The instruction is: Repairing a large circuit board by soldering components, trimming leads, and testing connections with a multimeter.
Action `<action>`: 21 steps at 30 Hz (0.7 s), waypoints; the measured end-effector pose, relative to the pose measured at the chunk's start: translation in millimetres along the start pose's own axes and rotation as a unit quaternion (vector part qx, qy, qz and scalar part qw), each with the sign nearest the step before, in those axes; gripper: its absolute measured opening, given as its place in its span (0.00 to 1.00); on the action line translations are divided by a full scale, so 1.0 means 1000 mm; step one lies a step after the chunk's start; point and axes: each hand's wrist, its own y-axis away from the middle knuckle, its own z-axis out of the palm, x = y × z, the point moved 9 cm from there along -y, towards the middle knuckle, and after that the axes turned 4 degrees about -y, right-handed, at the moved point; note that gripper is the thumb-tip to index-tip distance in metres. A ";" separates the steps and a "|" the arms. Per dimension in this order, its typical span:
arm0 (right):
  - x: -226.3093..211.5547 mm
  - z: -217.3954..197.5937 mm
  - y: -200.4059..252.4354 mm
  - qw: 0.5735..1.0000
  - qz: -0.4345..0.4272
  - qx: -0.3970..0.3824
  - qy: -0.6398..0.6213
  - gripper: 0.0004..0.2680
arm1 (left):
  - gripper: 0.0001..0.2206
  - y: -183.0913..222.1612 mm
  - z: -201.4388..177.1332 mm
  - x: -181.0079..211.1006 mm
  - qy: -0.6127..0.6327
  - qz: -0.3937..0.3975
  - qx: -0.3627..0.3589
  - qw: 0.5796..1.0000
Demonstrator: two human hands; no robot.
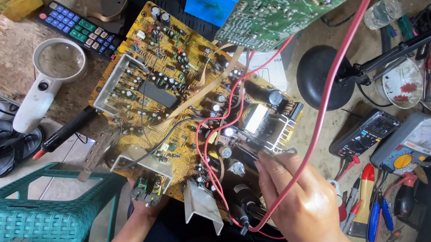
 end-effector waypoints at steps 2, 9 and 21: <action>0.002 0.001 0.001 1.000 0.000 0.001 0.009 0.06 | 0.14 0.008 0.004 0.004 -0.002 0.002 -0.001 1.000; 0.004 0.005 0.005 1.000 -0.006 -0.005 0.007 0.07 | 0.14 0.054 0.017 0.004 -0.011 0.004 -0.007 1.000; 0.009 0.008 0.014 0.999 -0.020 0.005 -0.029 0.07 | 0.14 0.181 0.030 -0.022 -0.023 -0.002 -0.016 1.000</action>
